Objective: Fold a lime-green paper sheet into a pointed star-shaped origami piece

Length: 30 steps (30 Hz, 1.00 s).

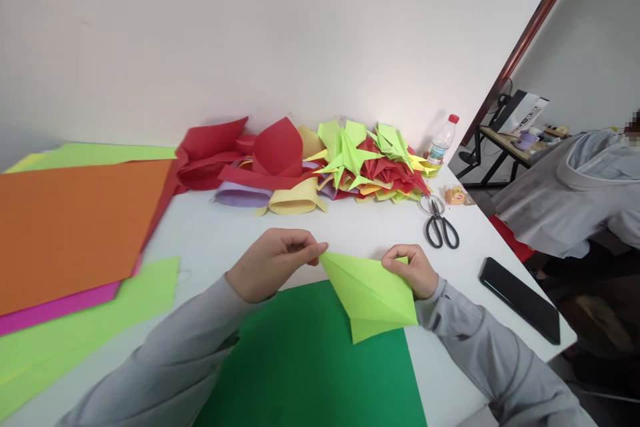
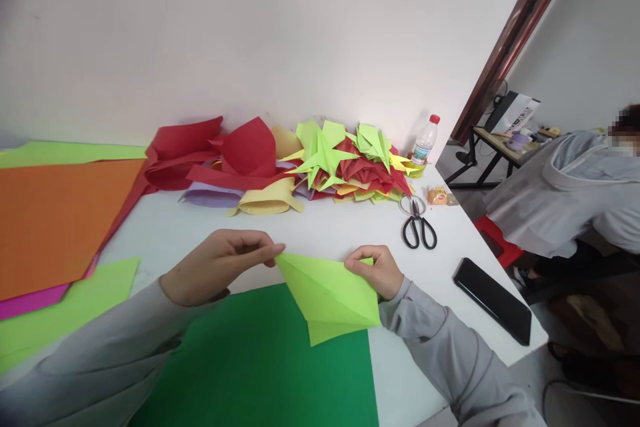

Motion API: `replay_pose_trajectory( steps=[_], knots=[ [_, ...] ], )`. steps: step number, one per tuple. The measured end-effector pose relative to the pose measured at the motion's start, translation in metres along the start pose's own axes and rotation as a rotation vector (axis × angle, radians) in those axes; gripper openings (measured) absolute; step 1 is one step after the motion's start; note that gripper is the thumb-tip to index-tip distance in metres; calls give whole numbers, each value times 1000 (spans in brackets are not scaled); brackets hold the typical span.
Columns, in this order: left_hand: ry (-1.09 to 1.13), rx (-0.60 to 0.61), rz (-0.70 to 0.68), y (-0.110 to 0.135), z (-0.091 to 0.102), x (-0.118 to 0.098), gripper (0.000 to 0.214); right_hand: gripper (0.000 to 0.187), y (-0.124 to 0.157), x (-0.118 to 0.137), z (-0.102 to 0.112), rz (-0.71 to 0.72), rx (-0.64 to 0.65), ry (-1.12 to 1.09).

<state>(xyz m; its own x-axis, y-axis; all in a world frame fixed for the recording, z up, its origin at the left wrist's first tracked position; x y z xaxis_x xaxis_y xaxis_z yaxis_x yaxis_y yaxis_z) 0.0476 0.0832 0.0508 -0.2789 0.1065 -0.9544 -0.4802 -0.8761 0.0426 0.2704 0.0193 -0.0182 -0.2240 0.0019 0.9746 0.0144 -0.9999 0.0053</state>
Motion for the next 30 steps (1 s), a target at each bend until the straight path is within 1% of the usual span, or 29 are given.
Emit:
replay_pose_trajectory(
  steps=[3, 5, 8, 10, 11, 13, 16, 17, 19, 21, 23, 24, 25, 27, 28, 30],
  knots=[
    [-90, -31, -44, 0, 0, -2, 41, 28, 0, 0, -1, -5, 7, -9],
    [-96, -63, -56, 0, 1, -3, 42, 29, 1, -1, -1, -7, 4, -19],
    [7, -162, -22, 0, 2, -2, 47, 29, 0, -4, -1, -9, -25, -49],
    [107, -170, 25, 0, -1, 1, 51, 30, -2, -8, -1, -9, -61, -81],
    [144, -138, 44, 0, -4, 3, 51, 30, -3, -9, -1, -9, -79, -102],
    [194, -23, 69, 0, -14, 6, 47, 31, -5, -12, -2, -10, -102, -149],
    [234, 161, 113, 1, -31, 13, 42, 34, -6, -15, -5, -21, -98, -218],
    [245, 199, 126, 1, -35, 16, 42, 34, -6, -15, -6, -26, -88, -235],
    [264, 214, 135, 1, -39, 19, 43, 33, -5, -14, -8, -37, -50, -259],
    [271, 163, 121, 0, -38, 20, 43, 32, -3, -12, -11, -44, 15, -269],
    [283, 115, 109, -1, -36, 19, 42, 32, 0, -9, -16, -48, 104, -265],
    [301, 114, 115, -1, -35, 18, 42, 32, 2, -7, -18, -49, 164, -260],
    [325, 132, 128, 0, -36, 17, 41, 33, 4, -5, -21, -47, 225, -258],
    [365, 210, 161, 1, -39, 16, 37, 37, 7, -3, -24, -29, 313, -269],
    [366, 260, 179, 3, -42, 16, 36, 39, 8, -2, -24, -15, 330, -279],
    [337, 354, 209, 6, -47, 18, 34, 41, 9, 0, -21, 11, 300, -286]
  ],
)
Point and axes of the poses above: each hand's wrist, its own y-axis away from the middle knuckle, its own z-axis out of the back of the hand, x = y × z, the point moved 4 cm from there along -y, towards the middle knuckle, and after that the axes turned 12 degrees about y, right-handed, at the moved point
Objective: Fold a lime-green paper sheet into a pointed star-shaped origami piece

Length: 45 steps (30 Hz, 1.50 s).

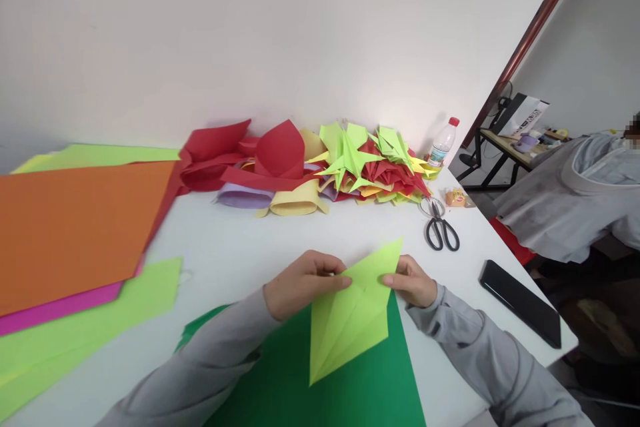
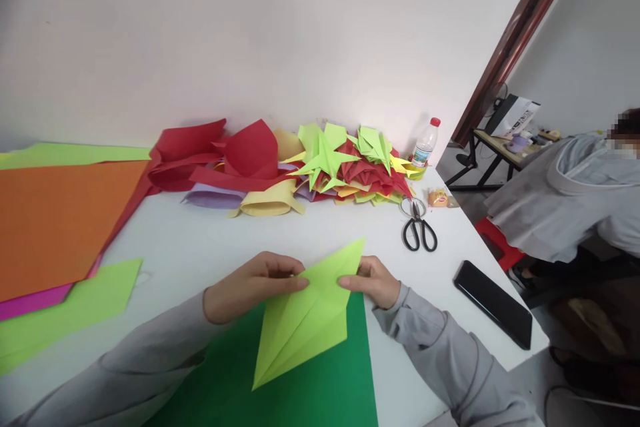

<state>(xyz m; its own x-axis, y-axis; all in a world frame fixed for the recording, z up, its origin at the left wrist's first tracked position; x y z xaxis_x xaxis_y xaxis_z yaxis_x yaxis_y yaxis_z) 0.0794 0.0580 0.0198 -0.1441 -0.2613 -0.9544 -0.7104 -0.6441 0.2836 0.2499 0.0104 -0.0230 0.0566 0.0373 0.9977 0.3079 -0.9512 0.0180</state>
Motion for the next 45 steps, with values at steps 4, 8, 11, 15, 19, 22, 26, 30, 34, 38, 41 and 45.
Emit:
replay_pose_trajectory(
  steps=[4, 8, 11, 15, 19, 22, 26, 30, 34, 38, 41, 45],
  knots=[
    [-114, 62, 20, -2, -7, 7, 35, 33, 0, 4, 6, -12, -146, 92],
    [-174, -53, -53, -3, -3, 4, 36, 29, -1, 6, 10, -29, -268, 137],
    [-153, -140, -98, -2, 2, 0, 34, 29, -2, 1, 12, -25, -303, 108],
    [-131, -110, -107, -4, 4, 3, 34, 31, -3, -6, 12, -31, -291, 51],
    [-128, -106, -111, -7, 5, 7, 31, 33, -2, -4, 7, -37, -282, 0],
    [-148, -85, -115, -5, 4, 2, 30, 38, -2, -1, 4, -43, -269, -28],
    [-175, -64, -108, 0, 2, -7, 31, 44, -3, -2, 6, -63, -310, -83],
    [-153, -53, -96, 1, 2, -9, 30, 43, -3, -3, 8, -73, -317, -104],
    [-134, -27, -77, 1, 0, -8, 30, 44, -3, 0, 7, -84, -264, -141],
    [-135, -37, -69, 1, -1, -7, 31, 45, -4, 4, 6, -66, -222, -200],
    [-119, -72, -66, 1, 2, -7, 31, 39, -5, 3, 9, -38, -253, -167],
    [-46, -116, -43, -2, 9, -6, 29, 41, -8, -3, 10, -51, -265, -132]
  ],
)
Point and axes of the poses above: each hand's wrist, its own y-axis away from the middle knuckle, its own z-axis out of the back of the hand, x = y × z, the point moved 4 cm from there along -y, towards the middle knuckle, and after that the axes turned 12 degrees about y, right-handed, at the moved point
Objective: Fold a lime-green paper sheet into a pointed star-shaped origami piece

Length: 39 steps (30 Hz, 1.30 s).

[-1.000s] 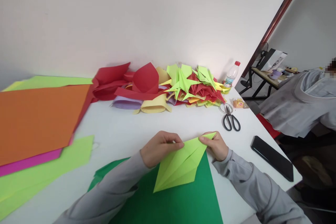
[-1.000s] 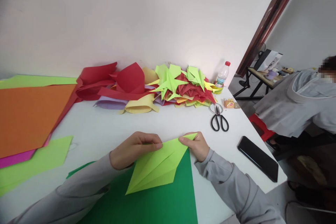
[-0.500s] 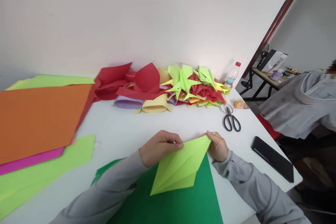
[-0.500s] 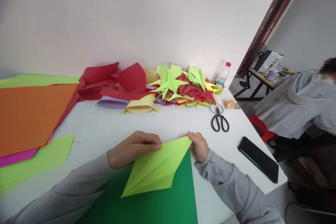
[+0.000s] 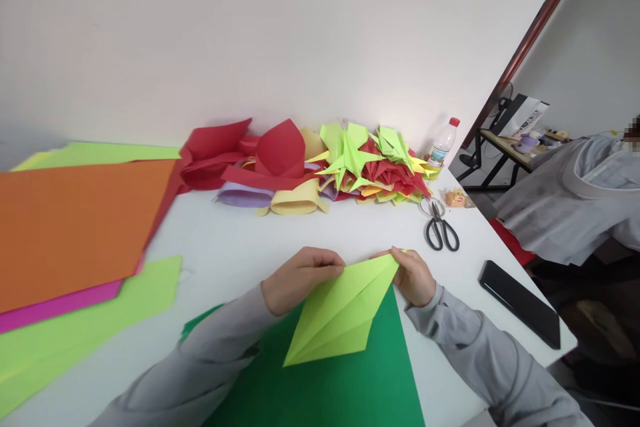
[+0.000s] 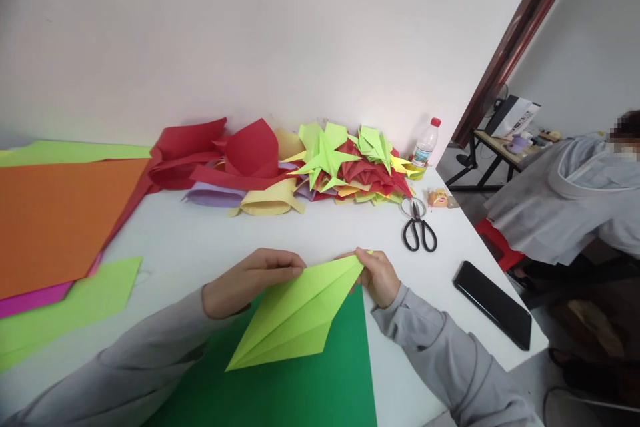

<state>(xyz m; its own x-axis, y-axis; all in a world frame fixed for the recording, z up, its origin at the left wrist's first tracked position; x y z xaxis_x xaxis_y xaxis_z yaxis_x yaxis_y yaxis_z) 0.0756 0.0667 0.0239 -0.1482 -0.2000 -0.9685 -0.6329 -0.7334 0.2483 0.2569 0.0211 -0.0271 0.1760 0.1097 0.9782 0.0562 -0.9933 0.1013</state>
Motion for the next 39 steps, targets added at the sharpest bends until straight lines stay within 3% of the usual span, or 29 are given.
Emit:
replay_pose_trajectory(
  steps=[3, 6, 12, 21, 24, 31, 39],
  knots=[
    [98, -113, 5, -7, 9, 10, 28, 46, -4, -4, 1, -6, 3, 13],
    [302, -304, -4, -17, 20, 30, 32, 46, -8, -7, 1, -18, 13, 48],
    [419, -464, -90, -29, 27, 58, 43, 47, -18, -6, -9, 25, -35, 140],
    [376, -470, -234, -28, 33, 57, 36, 44, -60, 4, -42, 18, -19, 175],
    [346, -460, -237, -25, 36, 58, 32, 44, -61, 2, -43, -21, 12, 179],
    [248, -292, -322, -24, 31, 51, 33, 39, -58, -8, -43, -50, 27, 196],
    [266, -296, -310, -22, 37, 54, 36, 35, -60, -11, -43, -34, 6, 210]
  ],
)
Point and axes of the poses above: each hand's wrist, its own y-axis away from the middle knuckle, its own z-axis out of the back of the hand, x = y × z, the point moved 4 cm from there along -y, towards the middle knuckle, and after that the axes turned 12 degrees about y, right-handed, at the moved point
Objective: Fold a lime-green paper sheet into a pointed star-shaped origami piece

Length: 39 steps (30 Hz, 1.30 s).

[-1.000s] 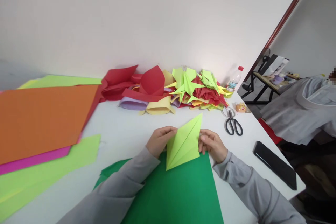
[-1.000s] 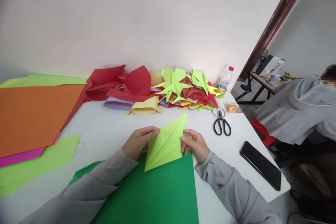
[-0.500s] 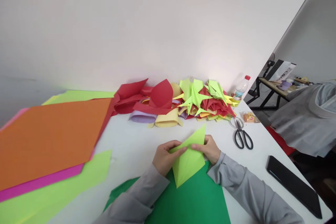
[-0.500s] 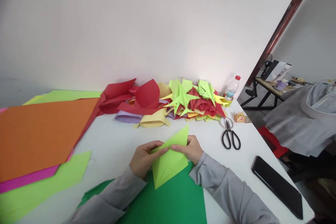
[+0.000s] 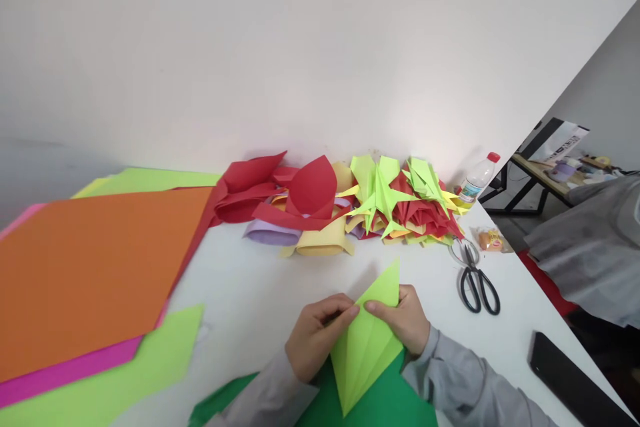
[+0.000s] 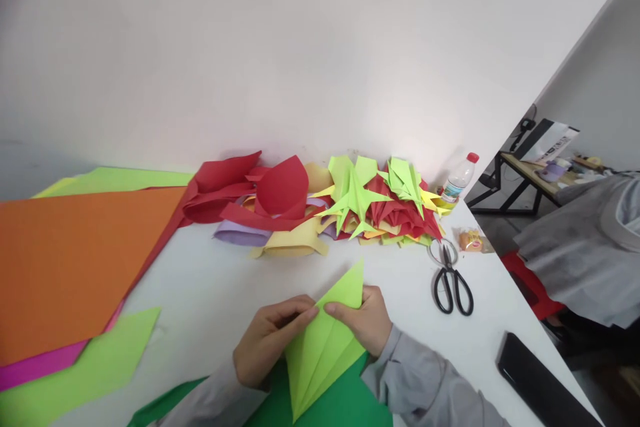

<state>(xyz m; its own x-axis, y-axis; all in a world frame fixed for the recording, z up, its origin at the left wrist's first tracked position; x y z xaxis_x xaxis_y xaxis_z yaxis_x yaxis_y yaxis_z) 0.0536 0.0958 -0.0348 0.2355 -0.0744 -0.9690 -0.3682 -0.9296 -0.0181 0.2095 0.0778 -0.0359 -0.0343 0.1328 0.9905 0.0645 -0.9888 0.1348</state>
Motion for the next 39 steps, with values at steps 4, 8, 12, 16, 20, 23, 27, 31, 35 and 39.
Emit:
replay_pose_trajectory(
  steps=[4, 8, 12, 16, 20, 23, 27, 31, 35, 39],
  knots=[
    [142, -171, 41, -2, 8, 10, 32, 42, -1, 3, 0, 49, 85, 55],
    [231, -225, 96, -4, 5, 16, 33, 43, -2, 0, 7, 9, 16, 87],
    [209, -139, 72, -6, -7, 12, 31, 43, -2, -1, 11, -1, -43, 82],
    [201, -96, 43, -6, -14, 6, 34, 43, 1, 1, 10, -17, -37, 72],
    [206, -59, 60, -5, -15, 4, 39, 44, 4, 3, 10, -22, -10, 61],
    [214, -70, 63, -6, -13, 4, 40, 46, 4, 3, 12, -13, 20, 63],
    [214, -85, 57, -7, -9, 4, 44, 47, 2, 2, 14, 1, 51, 63],
    [189, -96, 92, -8, -7, 8, 42, 47, 1, -1, 14, -2, 55, 51],
    [130, 16, 128, -8, -7, 13, 40, 46, 2, -1, 15, -5, 25, 32],
    [87, 55, 111, -6, -5, 14, 49, 41, 3, 2, 13, 18, 51, 46]
  ],
)
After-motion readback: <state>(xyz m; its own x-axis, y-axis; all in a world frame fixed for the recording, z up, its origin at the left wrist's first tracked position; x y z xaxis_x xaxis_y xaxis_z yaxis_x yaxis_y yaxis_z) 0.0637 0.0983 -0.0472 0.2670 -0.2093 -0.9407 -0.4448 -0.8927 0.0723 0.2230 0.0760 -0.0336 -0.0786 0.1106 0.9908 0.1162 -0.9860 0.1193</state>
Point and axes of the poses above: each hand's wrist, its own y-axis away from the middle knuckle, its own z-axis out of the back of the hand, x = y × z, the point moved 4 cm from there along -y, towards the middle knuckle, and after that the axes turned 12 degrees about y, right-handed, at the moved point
